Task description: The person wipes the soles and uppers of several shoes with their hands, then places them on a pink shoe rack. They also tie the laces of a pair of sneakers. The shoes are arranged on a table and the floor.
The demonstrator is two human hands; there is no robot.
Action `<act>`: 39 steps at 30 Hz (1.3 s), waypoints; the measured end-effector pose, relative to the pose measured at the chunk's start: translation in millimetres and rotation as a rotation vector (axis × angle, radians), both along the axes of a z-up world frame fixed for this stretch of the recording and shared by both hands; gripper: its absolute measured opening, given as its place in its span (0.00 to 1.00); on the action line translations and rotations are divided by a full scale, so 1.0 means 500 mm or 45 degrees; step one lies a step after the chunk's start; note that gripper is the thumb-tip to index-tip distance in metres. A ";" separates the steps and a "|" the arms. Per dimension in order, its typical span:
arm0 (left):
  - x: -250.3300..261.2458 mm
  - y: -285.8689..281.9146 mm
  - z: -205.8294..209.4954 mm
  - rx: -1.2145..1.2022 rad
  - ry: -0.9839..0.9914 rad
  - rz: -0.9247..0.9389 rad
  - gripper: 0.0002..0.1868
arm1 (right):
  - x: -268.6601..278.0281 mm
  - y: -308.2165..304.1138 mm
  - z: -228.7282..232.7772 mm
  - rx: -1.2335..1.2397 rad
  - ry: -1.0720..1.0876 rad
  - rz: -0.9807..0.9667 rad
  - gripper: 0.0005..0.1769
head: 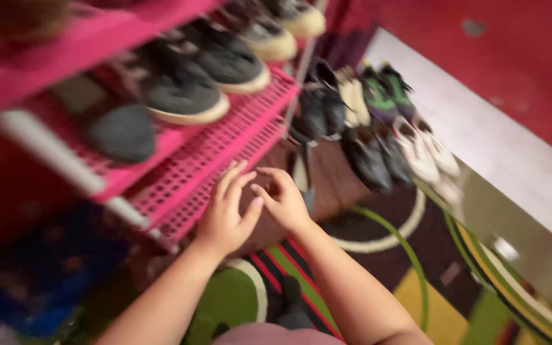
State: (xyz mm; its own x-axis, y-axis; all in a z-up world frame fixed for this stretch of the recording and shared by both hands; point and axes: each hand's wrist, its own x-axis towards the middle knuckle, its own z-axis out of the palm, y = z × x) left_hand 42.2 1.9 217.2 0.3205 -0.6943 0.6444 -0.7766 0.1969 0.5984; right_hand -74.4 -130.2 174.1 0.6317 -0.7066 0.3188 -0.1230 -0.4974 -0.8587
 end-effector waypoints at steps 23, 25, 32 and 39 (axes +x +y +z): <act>-0.130 -0.321 -0.363 1.247 0.280 -0.136 0.25 | -0.386 -0.294 -0.361 1.044 0.637 -0.302 0.27; -0.153 -0.371 -0.389 1.267 0.304 -0.152 0.26 | -0.422 -0.333 -0.391 1.047 0.633 -0.262 0.27; -0.202 -0.536 -0.482 1.517 0.006 -0.019 0.33 | -0.532 -0.464 -0.443 0.898 0.895 -0.241 0.28; -0.272 -0.584 -0.474 1.346 0.561 0.044 0.28 | -0.566 -0.525 -0.379 1.093 0.863 -0.173 0.30</act>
State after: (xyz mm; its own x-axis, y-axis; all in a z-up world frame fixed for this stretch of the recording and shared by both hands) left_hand -94.0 -290.3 -19.6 0.4030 -0.8082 -0.4294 -0.4537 -0.5839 0.6732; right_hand -357.3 -392.7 -15.4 0.3903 -0.6041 -0.6948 -0.7078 0.2858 -0.6461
